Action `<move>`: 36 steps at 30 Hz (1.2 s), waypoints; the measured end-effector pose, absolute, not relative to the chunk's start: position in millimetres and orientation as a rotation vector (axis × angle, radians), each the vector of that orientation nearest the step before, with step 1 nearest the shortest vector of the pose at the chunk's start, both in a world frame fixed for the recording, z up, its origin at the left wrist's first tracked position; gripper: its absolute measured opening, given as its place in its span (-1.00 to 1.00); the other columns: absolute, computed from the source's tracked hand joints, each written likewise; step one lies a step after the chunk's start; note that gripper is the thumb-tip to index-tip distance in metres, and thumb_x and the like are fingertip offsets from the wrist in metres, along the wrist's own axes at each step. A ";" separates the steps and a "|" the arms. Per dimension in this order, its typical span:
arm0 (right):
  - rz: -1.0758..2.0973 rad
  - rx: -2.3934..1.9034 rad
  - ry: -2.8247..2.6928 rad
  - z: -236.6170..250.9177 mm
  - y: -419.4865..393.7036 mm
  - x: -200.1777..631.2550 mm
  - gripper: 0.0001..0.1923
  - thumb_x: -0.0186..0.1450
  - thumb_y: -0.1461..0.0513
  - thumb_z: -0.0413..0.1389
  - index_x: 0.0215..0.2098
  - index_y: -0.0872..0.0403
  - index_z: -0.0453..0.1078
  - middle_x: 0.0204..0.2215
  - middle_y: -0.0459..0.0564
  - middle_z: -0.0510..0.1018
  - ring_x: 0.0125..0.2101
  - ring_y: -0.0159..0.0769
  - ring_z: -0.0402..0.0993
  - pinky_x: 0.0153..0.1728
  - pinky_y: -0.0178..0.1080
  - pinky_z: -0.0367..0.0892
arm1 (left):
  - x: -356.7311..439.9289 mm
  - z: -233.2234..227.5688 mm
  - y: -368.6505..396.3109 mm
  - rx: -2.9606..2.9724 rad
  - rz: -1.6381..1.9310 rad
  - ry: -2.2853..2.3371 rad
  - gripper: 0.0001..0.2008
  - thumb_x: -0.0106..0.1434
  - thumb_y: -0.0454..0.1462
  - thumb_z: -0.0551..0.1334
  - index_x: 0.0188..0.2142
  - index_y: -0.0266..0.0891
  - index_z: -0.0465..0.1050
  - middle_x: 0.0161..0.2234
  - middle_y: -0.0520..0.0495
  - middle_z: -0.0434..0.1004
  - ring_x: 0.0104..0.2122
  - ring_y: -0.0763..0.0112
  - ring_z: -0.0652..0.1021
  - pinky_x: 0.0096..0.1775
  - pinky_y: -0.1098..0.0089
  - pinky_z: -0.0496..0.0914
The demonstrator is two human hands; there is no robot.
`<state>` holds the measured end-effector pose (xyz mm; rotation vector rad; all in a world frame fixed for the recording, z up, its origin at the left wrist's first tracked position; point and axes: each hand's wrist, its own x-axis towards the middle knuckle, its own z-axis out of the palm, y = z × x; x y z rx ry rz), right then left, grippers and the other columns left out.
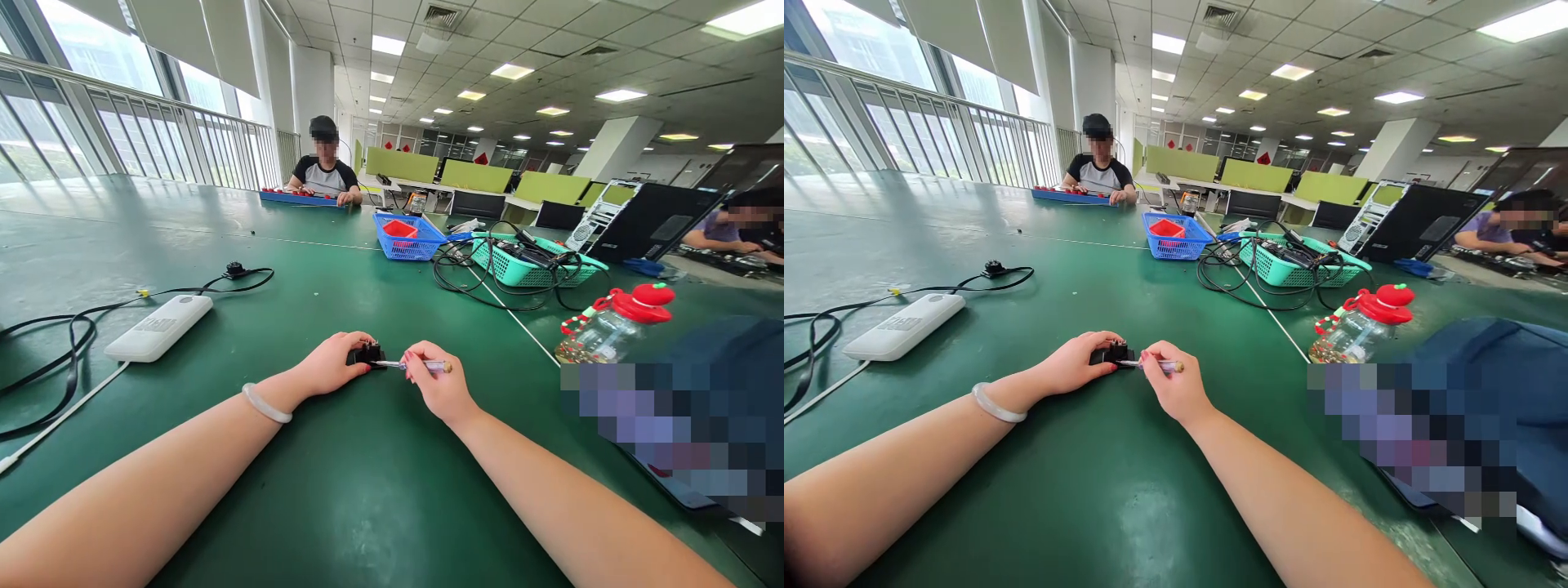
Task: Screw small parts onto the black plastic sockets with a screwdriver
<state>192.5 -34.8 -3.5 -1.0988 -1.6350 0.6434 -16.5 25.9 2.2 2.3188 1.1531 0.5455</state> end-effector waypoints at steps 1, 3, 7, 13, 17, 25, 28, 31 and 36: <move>0.671 -1.099 -1.585 -4.0 -33.3 192.9 -0.72 0.30 0.08 0.04 -0.49 0.05 0.35 -0.62 -0.13 0.41 -0.59 -0.39 0.31 -0.52 -0.31 0.23 | -16.7 2.2 26.4 2.323 0.540 1.149 -0.61 0.16 -0.18 0.21 0.01 -0.11 0.38 -0.03 -0.04 0.54 -0.02 0.21 0.50 0.06 0.20 0.37; 0.722 -1.100 -1.472 -5.0 -29.1 195.1 -0.70 0.29 0.04 0.05 -0.47 0.05 0.36 -0.62 -0.12 0.42 -0.59 -0.39 0.34 -0.50 -0.30 0.28 | -17.3 1.1 27.6 2.334 0.529 1.139 -0.59 0.16 -0.18 0.21 0.04 -0.10 0.37 -0.01 -0.03 0.54 0.00 0.21 0.49 0.08 0.20 0.36; 0.684 -1.166 -1.267 -3.4 -23.7 200.0 -0.69 0.28 0.02 0.07 -0.49 0.05 0.36 -0.65 -0.14 0.39 -0.62 -0.41 0.30 -0.55 -0.33 0.26 | -18.9 -1.6 28.3 2.362 0.493 1.127 -0.46 0.18 -0.18 0.19 0.17 -0.08 0.24 0.03 -0.04 0.53 0.06 0.17 0.44 0.11 0.16 0.33; 0.599 -1.256 -1.309 -1.4 -29.7 197.4 -0.65 0.31 0.04 0.01 -0.54 0.04 0.32 -0.68 -0.16 0.34 -0.65 -0.42 0.23 -0.59 -0.33 0.17 | -19.8 -1.8 24.0 2.400 0.493 1.138 -0.44 0.17 -0.13 0.20 0.17 -0.09 0.25 0.02 -0.05 0.54 0.08 0.13 0.40 0.10 0.15 0.34; 0.640 -1.250 -1.539 -6.1 -29.5 193.4 -0.68 0.31 0.04 0.02 -0.52 0.04 0.30 -0.64 -0.16 0.36 -0.60 -0.40 0.27 -0.53 -0.32 0.19 | -19.6 -1.9 23.0 2.408 0.497 1.131 -0.53 0.15 -0.12 0.22 0.08 -0.07 0.38 -0.03 -0.08 0.53 0.03 0.15 0.44 0.08 0.16 0.37; 0.640 -1.285 -1.685 0.2 -30.1 193.9 -0.69 0.30 0.08 0.01 -0.55 0.03 0.21 -0.65 -0.17 0.33 -0.62 -0.43 0.19 -0.57 -0.34 0.11 | -18.2 -2.8 25.5 2.387 0.472 1.139 -0.53 0.15 -0.12 0.24 0.09 -0.02 0.38 -0.04 -0.07 0.52 0.00 0.17 0.46 0.07 0.18 0.37; 0.644 -1.267 -1.571 2.0 -31.7 194.4 -0.69 0.27 0.09 0.02 -0.58 0.03 0.24 -0.68 -0.17 0.32 -0.63 -0.42 0.21 -0.56 -0.33 0.15 | -18.0 -4.1 25.5 2.374 0.469 1.157 -0.52 0.17 -0.13 0.23 0.10 0.00 0.36 -0.03 -0.09 0.50 0.01 0.17 0.46 0.08 0.16 0.36; 0.792 -1.212 -1.398 -0.5 -27.0 197.4 -0.71 0.24 0.09 0.03 -0.58 0.03 0.26 -0.73 -0.18 0.31 -0.66 -0.41 0.23 -0.57 -0.32 0.20 | -18.5 -4.4 25.6 2.366 0.464 1.167 -0.51 0.17 -0.13 0.24 0.11 0.02 0.35 -0.03 -0.08 0.49 0.01 0.17 0.45 0.08 0.16 0.36; 0.932 -1.207 -1.314 -3.5 -18.9 201.6 -0.75 0.20 0.11 0.04 -0.58 0.04 0.27 -0.74 -0.19 0.32 -0.69 -0.43 0.21 -0.60 -0.33 0.20 | -19.1 -3.2 27.2 2.331 0.453 1.161 -0.44 0.10 -0.11 0.31 0.12 0.03 0.35 -0.05 -0.08 0.49 -0.02 0.18 0.49 0.08 0.20 0.37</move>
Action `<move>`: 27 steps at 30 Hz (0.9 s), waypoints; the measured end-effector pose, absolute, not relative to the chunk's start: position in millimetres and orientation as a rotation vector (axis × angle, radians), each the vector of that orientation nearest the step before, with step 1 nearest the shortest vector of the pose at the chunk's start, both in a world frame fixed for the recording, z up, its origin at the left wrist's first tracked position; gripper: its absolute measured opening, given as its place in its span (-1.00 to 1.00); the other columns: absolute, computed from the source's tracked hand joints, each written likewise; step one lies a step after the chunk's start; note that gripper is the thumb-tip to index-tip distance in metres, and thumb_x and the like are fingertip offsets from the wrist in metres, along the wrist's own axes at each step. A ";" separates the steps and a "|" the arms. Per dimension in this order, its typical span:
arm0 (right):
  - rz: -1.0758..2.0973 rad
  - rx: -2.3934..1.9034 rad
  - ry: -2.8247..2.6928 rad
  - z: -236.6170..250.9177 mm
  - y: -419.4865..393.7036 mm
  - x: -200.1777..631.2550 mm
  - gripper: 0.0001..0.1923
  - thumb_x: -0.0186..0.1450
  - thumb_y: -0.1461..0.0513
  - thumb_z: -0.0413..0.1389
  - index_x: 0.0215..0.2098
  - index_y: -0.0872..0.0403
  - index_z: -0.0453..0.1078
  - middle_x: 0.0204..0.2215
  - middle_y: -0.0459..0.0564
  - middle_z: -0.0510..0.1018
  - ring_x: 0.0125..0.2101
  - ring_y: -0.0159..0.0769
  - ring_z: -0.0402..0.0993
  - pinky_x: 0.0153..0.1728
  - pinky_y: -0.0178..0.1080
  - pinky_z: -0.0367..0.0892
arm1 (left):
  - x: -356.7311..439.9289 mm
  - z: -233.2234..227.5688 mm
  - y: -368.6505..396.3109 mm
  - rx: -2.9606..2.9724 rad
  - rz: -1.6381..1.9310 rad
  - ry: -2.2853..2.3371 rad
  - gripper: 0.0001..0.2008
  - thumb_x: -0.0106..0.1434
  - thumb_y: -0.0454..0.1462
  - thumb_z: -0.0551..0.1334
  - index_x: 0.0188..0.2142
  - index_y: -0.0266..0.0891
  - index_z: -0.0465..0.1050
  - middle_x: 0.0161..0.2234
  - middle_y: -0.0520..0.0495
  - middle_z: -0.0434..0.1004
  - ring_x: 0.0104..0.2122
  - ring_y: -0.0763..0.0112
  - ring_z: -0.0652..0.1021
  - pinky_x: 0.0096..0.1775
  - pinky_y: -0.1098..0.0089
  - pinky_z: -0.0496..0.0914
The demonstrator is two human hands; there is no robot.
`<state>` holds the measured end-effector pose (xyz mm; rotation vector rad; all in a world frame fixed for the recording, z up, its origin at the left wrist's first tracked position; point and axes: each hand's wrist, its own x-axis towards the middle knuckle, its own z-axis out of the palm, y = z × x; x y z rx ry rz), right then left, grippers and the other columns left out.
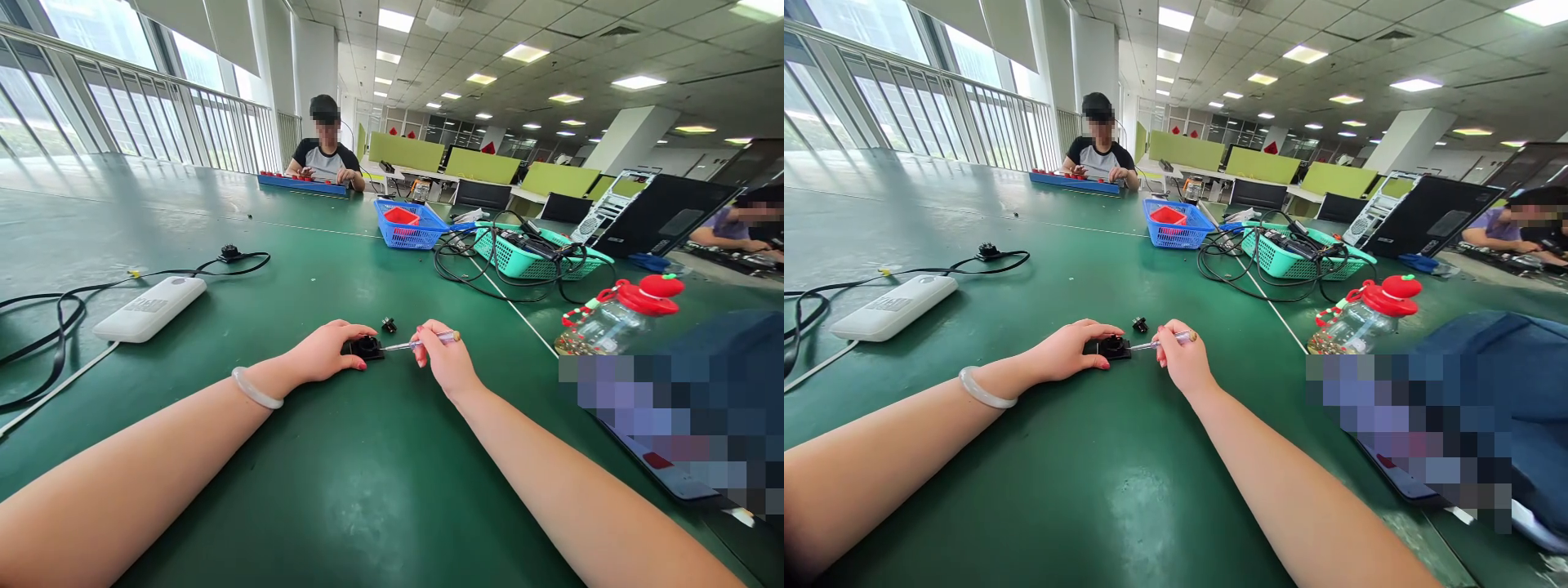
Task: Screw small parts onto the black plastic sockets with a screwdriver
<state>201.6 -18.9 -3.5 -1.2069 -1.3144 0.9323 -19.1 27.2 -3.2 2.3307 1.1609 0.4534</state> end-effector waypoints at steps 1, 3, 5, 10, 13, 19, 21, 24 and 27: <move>0.920 -1.217 -1.334 -2.8 -19.5 201.5 -0.75 0.20 0.11 0.04 -0.58 0.04 0.27 -0.74 -0.19 0.32 -0.68 -0.43 0.21 -0.60 -0.33 0.20 | -19.1 -3.1 27.4 2.324 0.451 1.166 -0.44 0.09 -0.10 0.32 0.12 0.03 0.35 -0.05 -0.09 0.49 -0.02 0.18 0.49 0.07 0.20 0.37; 0.865 -1.239 -1.393 -0.9 -22.5 200.7 -0.74 0.21 0.12 0.03 -0.59 0.03 0.26 -0.73 -0.19 0.30 -0.67 -0.42 0.22 -0.59 -0.33 0.20 | -18.8 -3.2 27.8 2.325 0.449 1.175 -0.44 0.09 -0.10 0.32 0.12 0.04 0.35 -0.04 -0.09 0.49 -0.02 0.17 0.48 0.07 0.19 0.37; 0.806 -1.257 -1.453 0.7 -26.4 199.7 -0.71 0.24 0.11 0.02 -0.60 0.03 0.24 -0.72 -0.18 0.30 -0.66 -0.41 0.23 -0.57 -0.32 0.20 | -18.6 -3.5 27.9 2.335 0.451 1.176 -0.44 0.10 -0.09 0.31 0.12 0.04 0.35 -0.04 -0.09 0.49 -0.02 0.16 0.47 0.07 0.18 0.37; 0.596 -1.279 -1.701 4.0 -36.7 195.7 -0.69 0.31 0.12 -0.05 -0.57 0.01 0.19 -0.68 -0.15 0.33 -0.63 -0.39 0.23 -0.56 -0.31 0.15 | -18.6 -4.2 27.9 2.363 0.456 1.165 -0.47 0.10 -0.08 0.30 0.09 0.02 0.38 -0.05 -0.07 0.52 0.00 0.15 0.46 0.04 0.20 0.38; 0.251 -1.155 -2.007 7.7 -46.3 188.5 -0.73 0.28 0.21 -0.04 -0.58 0.01 0.14 -0.66 -0.14 0.33 -0.60 -0.37 0.21 -0.42 -0.25 0.20 | -18.6 -3.9 27.0 2.387 0.476 1.145 -0.49 0.12 -0.06 0.27 0.09 0.02 0.38 -0.06 -0.04 0.53 0.01 0.16 0.45 0.03 0.22 0.39; 0.071 -0.894 -2.229 9.0 -55.6 178.9 -0.81 0.27 0.27 -0.04 -0.52 0.01 0.21 -0.60 -0.13 0.44 -0.54 -0.36 0.26 -0.14 -0.16 0.23 | -17.4 -2.0 24.4 2.418 0.483 1.131 -0.52 0.15 -0.07 0.23 0.08 -0.02 0.39 -0.07 -0.06 0.55 0.02 0.15 0.44 0.03 0.20 0.38; 0.191 -0.933 -2.224 7.6 -52.9 180.7 -0.82 0.29 0.25 -0.03 -0.49 0.01 0.25 -0.57 -0.14 0.46 -0.53 -0.37 0.28 -0.13 -0.16 0.23 | -17.1 -1.8 24.4 2.427 0.476 1.132 -0.52 0.15 -0.07 0.23 0.07 -0.02 0.39 -0.07 -0.06 0.55 0.01 0.14 0.44 0.02 0.19 0.37; 0.411 -1.079 -2.096 5.2 -47.3 184.7 -0.80 0.30 0.20 -0.01 -0.49 0.00 0.27 -0.56 -0.15 0.46 -0.49 -0.36 0.31 -0.27 -0.24 0.26 | -16.7 -2.2 24.9 2.439 0.465 1.147 -0.51 0.16 -0.03 0.22 0.08 -0.02 0.38 -0.07 -0.07 0.55 0.01 0.13 0.44 0.02 0.19 0.37; 0.675 -1.183 -1.882 1.4 -40.9 187.8 -0.75 0.30 0.11 0.01 -0.50 0.01 0.26 -0.60 -0.16 0.41 -0.55 -0.38 0.29 -0.47 -0.32 0.22 | -16.2 -2.8 25.0 2.447 0.460 1.150 -0.50 0.16 0.00 0.22 0.09 -0.03 0.37 -0.07 -0.08 0.54 0.01 0.13 0.44 0.01 0.20 0.37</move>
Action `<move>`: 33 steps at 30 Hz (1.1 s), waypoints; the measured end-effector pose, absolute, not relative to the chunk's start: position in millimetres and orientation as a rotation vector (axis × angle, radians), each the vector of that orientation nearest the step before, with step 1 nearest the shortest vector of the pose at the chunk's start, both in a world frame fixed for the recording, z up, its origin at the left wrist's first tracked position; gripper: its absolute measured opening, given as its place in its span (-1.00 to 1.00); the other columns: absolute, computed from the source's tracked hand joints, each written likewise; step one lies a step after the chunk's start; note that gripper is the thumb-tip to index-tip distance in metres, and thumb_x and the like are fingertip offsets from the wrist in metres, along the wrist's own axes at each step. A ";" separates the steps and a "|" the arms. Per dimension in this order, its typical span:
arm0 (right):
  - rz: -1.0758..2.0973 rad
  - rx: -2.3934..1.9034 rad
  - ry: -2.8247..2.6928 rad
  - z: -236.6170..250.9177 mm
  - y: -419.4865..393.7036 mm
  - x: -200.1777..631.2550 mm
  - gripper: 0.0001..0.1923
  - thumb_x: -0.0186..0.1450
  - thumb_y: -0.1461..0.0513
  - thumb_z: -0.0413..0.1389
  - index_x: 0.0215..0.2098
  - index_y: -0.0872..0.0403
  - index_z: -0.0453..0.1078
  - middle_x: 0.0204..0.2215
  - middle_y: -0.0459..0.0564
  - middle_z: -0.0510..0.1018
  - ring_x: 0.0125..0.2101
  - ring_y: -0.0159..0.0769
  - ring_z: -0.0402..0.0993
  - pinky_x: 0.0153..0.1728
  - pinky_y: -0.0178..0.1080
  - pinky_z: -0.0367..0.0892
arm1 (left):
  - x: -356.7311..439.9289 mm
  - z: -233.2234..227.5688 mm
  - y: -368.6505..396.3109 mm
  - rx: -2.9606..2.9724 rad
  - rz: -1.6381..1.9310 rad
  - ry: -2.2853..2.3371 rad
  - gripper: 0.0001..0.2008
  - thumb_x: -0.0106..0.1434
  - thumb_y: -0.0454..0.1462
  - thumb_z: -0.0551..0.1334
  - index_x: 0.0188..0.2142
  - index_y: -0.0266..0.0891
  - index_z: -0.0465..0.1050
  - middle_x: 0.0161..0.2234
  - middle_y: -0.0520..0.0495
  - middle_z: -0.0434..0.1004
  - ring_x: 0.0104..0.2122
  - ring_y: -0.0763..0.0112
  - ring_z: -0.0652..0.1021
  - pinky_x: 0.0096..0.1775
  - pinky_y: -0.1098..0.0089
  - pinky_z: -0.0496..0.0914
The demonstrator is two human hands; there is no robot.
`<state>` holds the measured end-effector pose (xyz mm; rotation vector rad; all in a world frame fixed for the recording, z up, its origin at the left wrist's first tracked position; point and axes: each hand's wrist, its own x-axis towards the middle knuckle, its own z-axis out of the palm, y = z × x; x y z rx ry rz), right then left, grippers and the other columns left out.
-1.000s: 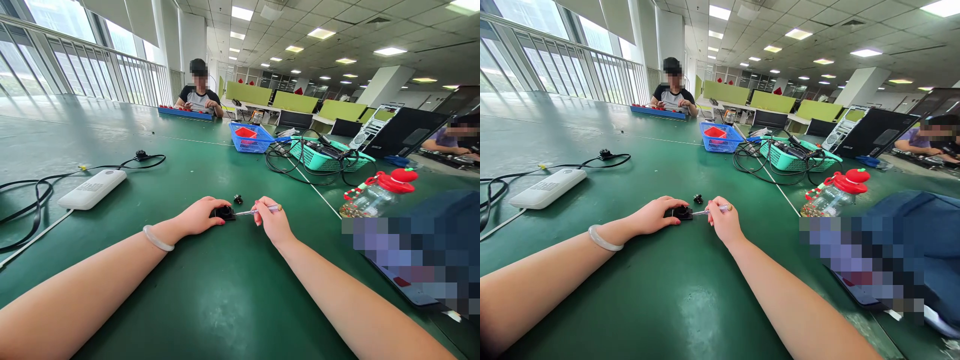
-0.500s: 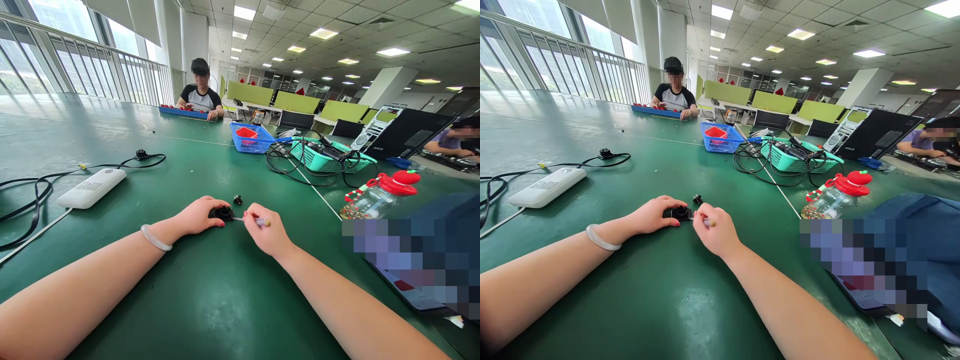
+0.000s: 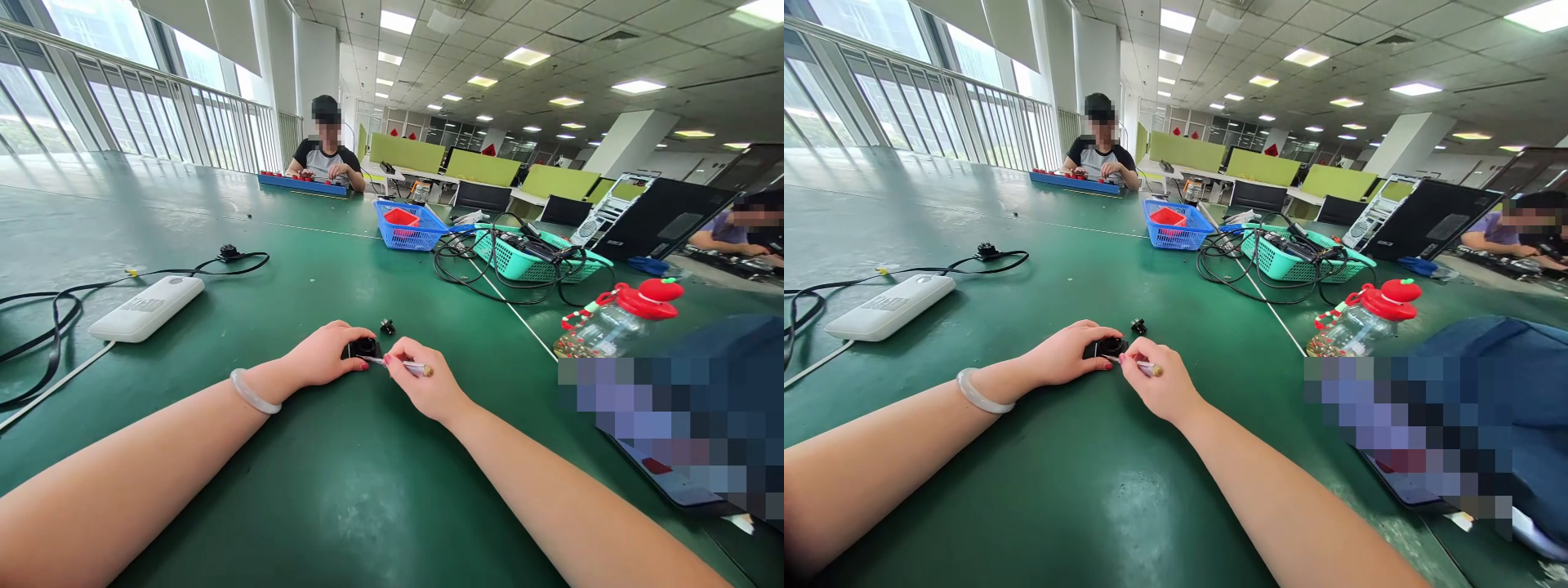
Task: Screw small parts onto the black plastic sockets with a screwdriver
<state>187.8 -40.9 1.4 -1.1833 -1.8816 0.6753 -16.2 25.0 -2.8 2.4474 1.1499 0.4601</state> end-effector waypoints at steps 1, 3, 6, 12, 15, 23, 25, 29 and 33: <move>0.768 -1.192 -1.802 -0.2 -38.3 188.5 -0.73 0.30 0.09 0.02 -0.51 0.02 0.25 -0.61 -0.16 0.40 -0.57 -0.40 0.29 -0.50 -0.32 0.22 | -16.0 -3.0 24.7 2.452 0.460 1.149 -0.50 0.16 0.00 0.22 0.09 -0.03 0.37 -0.07 -0.09 0.54 0.00 0.13 0.44 0.01 0.20 0.37; 0.926 -1.189 -1.646 -3.4 -32.7 189.8 -0.70 0.28 0.04 0.04 -0.52 0.03 0.25 -0.62 -0.16 0.41 -0.60 -0.41 0.32 -0.50 -0.32 0.27 | -15.5 -2.9 23.9 2.462 0.460 1.163 -0.50 0.16 0.00 0.22 0.09 -0.02 0.37 -0.10 -0.10 0.54 -0.01 0.13 0.45 0.00 0.20 0.37; 1.086 -1.192 -1.515 -6.0 -26.5 191.5 -0.68 0.24 -0.01 0.08 -0.50 0.04 0.29 -0.61 -0.14 0.47 -0.63 -0.41 0.35 -0.50 -0.31 0.30 | -14.7 -2.1 22.3 2.473 0.456 1.194 -0.51 0.16 -0.02 0.23 0.08 -0.01 0.37 -0.14 -0.10 0.54 -0.05 0.12 0.46 -0.03 0.19 0.38; 0.900 -1.128 -1.454 -3.5 -31.4 194.4 -0.64 0.28 -0.03 0.04 -0.49 0.05 0.33 -0.63 -0.13 0.41 -0.62 -0.41 0.30 -0.52 -0.31 0.27 | -14.2 -0.2 20.6 2.494 0.465 1.198 -0.55 0.20 -0.04 0.20 0.07 -0.03 0.38 -0.16 -0.10 0.53 -0.09 0.14 0.48 -0.02 0.17 0.38; 0.757 -1.178 -1.503 -2.6 -34.1 196.3 -0.67 0.30 0.00 0.03 -0.48 0.03 0.33 -0.61 -0.13 0.40 -0.60 -0.39 0.28 -0.52 -0.31 0.24 | -14.2 -0.5 20.6 2.508 0.468 1.201 -0.56 0.21 -0.05 0.19 0.07 -0.05 0.38 -0.16 -0.12 0.53 -0.09 0.14 0.48 0.00 0.15 0.37; 0.735 -1.206 -1.713 -0.4 -36.4 194.4 -0.71 0.29 0.03 0.04 -0.47 0.04 0.32 -0.62 -0.16 0.31 -0.60 -0.43 0.17 -0.56 -0.34 0.12 | -14.8 1.2 18.5 2.516 0.589 1.194 -0.55 0.25 -0.10 0.14 0.14 -0.05 0.30 -0.12 -0.10 0.53 -0.08 0.18 0.47 0.01 0.16 0.38; 0.752 -1.156 -1.720 -1.5 -35.4 196.6 -0.71 0.30 0.03 0.04 -0.44 0.04 0.34 -0.59 -0.14 0.35 -0.58 -0.42 0.21 -0.55 -0.34 0.15 | -14.6 3.7 18.0 2.539 0.656 1.176 -0.56 0.28 -0.13 0.11 0.14 -0.08 0.30 -0.08 -0.09 0.53 -0.05 0.19 0.46 0.05 0.16 0.36; 0.647 -1.049 -1.599 -5.5 -25.0 207.7 -0.69 0.31 0.00 0.04 -0.38 0.05 0.38 -0.52 -0.09 0.42 -0.51 -0.38 0.31 -0.48 -0.32 0.24 | -14.7 5.5 19.6 2.525 0.817 1.372 -0.56 0.31 -0.20 0.04 0.18 -0.12 0.24 0.03 -0.11 0.47 0.03 0.18 0.40 0.12 0.16 0.30; 0.580 -1.226 -1.447 -11.5 -9.5 217.9 -0.69 0.27 -0.03 0.07 -0.36 0.04 0.39 -0.48 -0.08 0.46 -0.51 -0.37 0.33 -0.50 -0.32 0.24 | -17.6 0.2 23.4 2.432 0.561 1.794 -0.53 0.33 -0.24 -0.08 0.20 -0.04 0.24 0.04 -0.21 0.40 0.00 0.04 0.41 0.03 0.02 0.33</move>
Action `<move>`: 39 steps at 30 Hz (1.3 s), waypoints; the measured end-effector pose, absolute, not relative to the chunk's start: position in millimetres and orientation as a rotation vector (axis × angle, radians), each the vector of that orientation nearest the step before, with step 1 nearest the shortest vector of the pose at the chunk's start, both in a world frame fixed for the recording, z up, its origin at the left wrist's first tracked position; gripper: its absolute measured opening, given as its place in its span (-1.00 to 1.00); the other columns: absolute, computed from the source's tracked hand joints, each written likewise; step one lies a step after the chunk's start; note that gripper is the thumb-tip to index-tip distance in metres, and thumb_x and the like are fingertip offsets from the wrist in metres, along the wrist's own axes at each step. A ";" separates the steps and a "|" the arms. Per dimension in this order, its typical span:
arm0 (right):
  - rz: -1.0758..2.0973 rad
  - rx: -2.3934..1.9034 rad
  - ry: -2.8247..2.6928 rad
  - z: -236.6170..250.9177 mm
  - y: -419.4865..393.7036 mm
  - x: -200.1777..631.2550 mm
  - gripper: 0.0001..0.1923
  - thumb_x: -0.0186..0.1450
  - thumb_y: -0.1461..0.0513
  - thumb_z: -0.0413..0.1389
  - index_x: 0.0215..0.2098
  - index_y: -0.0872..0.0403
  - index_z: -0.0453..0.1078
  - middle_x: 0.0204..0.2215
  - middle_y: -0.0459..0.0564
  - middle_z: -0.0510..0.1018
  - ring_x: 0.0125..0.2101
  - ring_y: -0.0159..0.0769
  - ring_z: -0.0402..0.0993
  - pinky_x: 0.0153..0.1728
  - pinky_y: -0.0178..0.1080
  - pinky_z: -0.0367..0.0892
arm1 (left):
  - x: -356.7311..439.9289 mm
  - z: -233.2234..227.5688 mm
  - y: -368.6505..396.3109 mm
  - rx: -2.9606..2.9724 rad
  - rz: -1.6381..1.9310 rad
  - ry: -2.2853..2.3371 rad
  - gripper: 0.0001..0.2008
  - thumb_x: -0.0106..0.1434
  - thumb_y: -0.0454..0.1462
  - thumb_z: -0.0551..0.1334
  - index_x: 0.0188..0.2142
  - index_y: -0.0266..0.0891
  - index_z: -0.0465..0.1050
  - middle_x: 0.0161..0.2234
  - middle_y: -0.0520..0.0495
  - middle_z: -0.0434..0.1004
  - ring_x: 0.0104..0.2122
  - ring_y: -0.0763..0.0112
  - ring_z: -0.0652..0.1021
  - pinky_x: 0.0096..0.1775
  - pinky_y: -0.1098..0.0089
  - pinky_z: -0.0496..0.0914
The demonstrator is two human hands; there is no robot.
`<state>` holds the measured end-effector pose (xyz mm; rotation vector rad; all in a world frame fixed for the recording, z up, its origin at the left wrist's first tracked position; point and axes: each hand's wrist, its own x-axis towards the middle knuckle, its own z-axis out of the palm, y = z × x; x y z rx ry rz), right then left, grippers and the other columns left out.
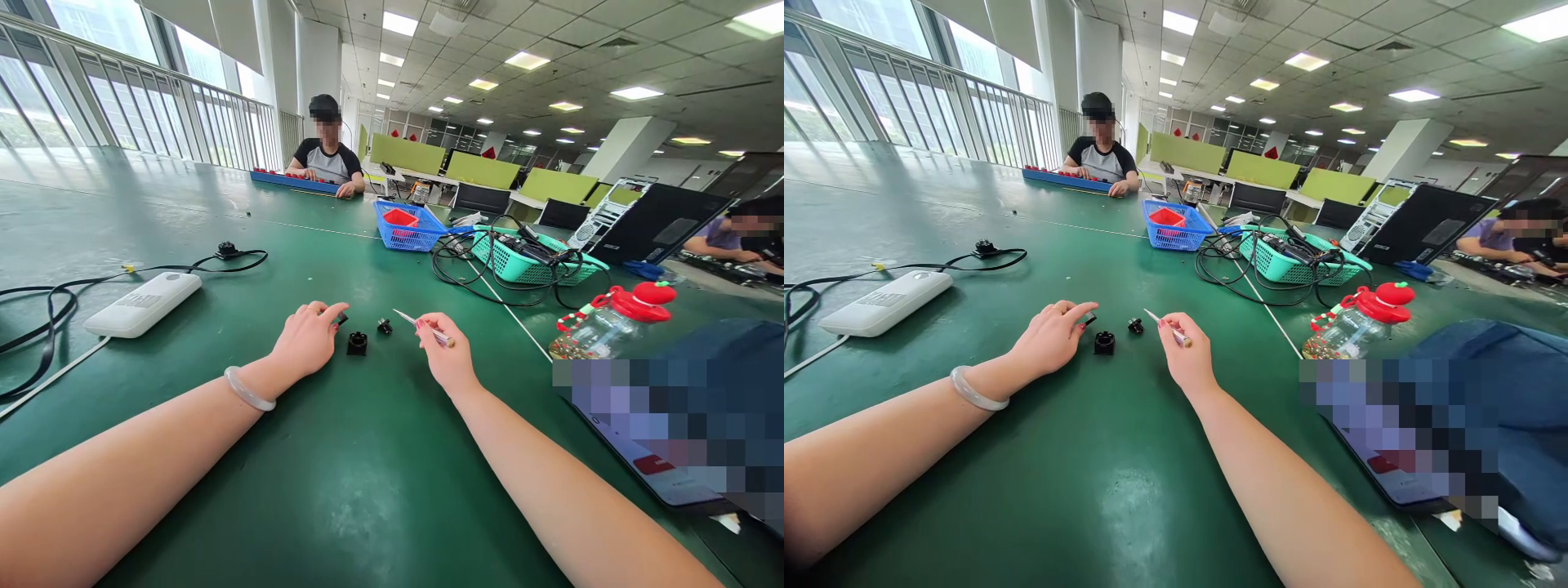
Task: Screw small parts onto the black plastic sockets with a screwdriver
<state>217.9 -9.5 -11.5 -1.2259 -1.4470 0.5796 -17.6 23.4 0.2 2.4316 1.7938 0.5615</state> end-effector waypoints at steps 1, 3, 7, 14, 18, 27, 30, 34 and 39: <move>0.604 -1.269 -1.439 -13.1 -6.6 219.0 -0.68 0.25 -0.04 0.08 -0.36 0.04 0.39 -0.47 -0.07 0.47 -0.52 -0.37 0.33 -0.50 -0.32 0.24 | -18.3 -1.1 23.7 2.427 0.455 1.841 -0.54 0.33 -0.24 -0.10 0.17 -0.02 0.29 0.04 -0.21 0.39 -0.01 0.02 0.41 0.01 0.00 0.33; 0.669 -1.322 -1.444 -15.4 -3.5 219.4 -0.67 0.23 -0.05 0.10 -0.37 0.04 0.41 -0.48 -0.06 0.50 -0.52 -0.36 0.35 -0.50 -0.31 0.25 | -18.6 -2.3 22.9 2.438 0.327 1.886 -0.55 0.33 -0.22 -0.12 0.09 -0.01 0.39 0.03 -0.20 0.40 0.00 0.01 0.40 0.02 -0.02 0.31; 0.747 -1.305 -1.442 -14.9 -5.5 217.3 -0.65 0.23 -0.05 0.09 -0.42 0.06 0.42 -0.54 -0.06 0.49 -0.52 -0.34 0.36 -0.49 -0.30 0.26 | -16.5 0.6 19.8 2.408 0.360 1.963 -0.57 0.31 -0.18 -0.09 -0.05 -0.11 0.49 0.00 -0.21 0.42 0.01 0.02 0.39 0.04 0.01 0.30; 0.734 -1.262 -1.383 -13.7 -5.5 217.3 -0.70 0.24 0.00 0.08 -0.41 0.06 0.41 -0.53 -0.07 0.49 -0.53 -0.36 0.35 -0.46 -0.29 0.30 | -15.8 3.1 21.1 2.363 0.331 2.012 -0.59 0.30 -0.11 -0.06 -0.09 -0.22 0.44 -0.07 -0.24 0.42 -0.03 0.05 0.45 -0.03 0.13 0.37; 0.824 -1.262 -1.425 -15.6 -4.8 216.0 -0.70 0.23 0.00 0.10 -0.41 0.06 0.43 -0.52 -0.06 0.51 -0.53 -0.36 0.37 -0.44 -0.28 0.32 | -17.3 2.0 20.3 2.384 0.245 2.020 -0.43 0.30 0.08 -0.11 0.00 -0.24 0.38 -0.08 -0.25 0.39 -0.20 0.08 0.54 -0.17 0.17 0.42; 0.740 -1.182 -1.364 -12.8 -9.1 214.8 -0.69 0.28 0.02 0.06 -0.47 0.06 0.40 -0.61 -0.12 0.44 -0.60 -0.41 0.31 -0.53 -0.32 0.26 | -4.1 -0.1 13.7 2.632 0.513 1.517 -0.46 0.33 0.05 -0.08 0.22 -0.06 0.17 0.21 -0.14 0.27 0.18 0.07 0.30 0.17 0.02 0.23; 0.651 -1.180 -1.300 -12.6 -7.1 213.9 -0.72 0.28 0.04 0.06 -0.44 0.05 0.39 -0.58 -0.12 0.44 -0.61 -0.42 0.28 -0.56 -0.33 0.23 | 8.8 -3.7 10.8 2.615 0.455 1.376 -0.41 0.31 0.08 -0.03 0.24 -0.11 0.15 0.21 -0.17 0.31 0.19 0.07 0.30 0.19 0.01 0.20; 0.632 -1.168 -1.299 -13.0 -5.1 213.0 -0.72 0.28 0.04 0.06 -0.43 0.05 0.38 -0.57 -0.12 0.44 -0.61 -0.43 0.28 -0.56 -0.33 0.24 | 16.2 -4.3 9.3 2.615 0.414 1.145 -0.59 0.35 -0.07 -0.02 0.11 -0.06 0.32 0.07 -0.09 0.48 0.09 0.18 0.41 0.16 0.08 0.24; 0.668 -1.092 -1.345 -13.9 -6.6 213.2 -0.74 0.28 0.04 0.06 -0.40 0.04 0.39 -0.54 -0.12 0.44 -0.61 -0.43 0.28 -0.54 -0.32 0.25 | 9.2 1.4 4.7 2.510 0.435 1.088 -0.74 0.29 -0.20 0.09 -0.08 0.00 0.47 -0.10 0.03 0.59 -0.03 0.25 0.47 0.09 0.18 0.33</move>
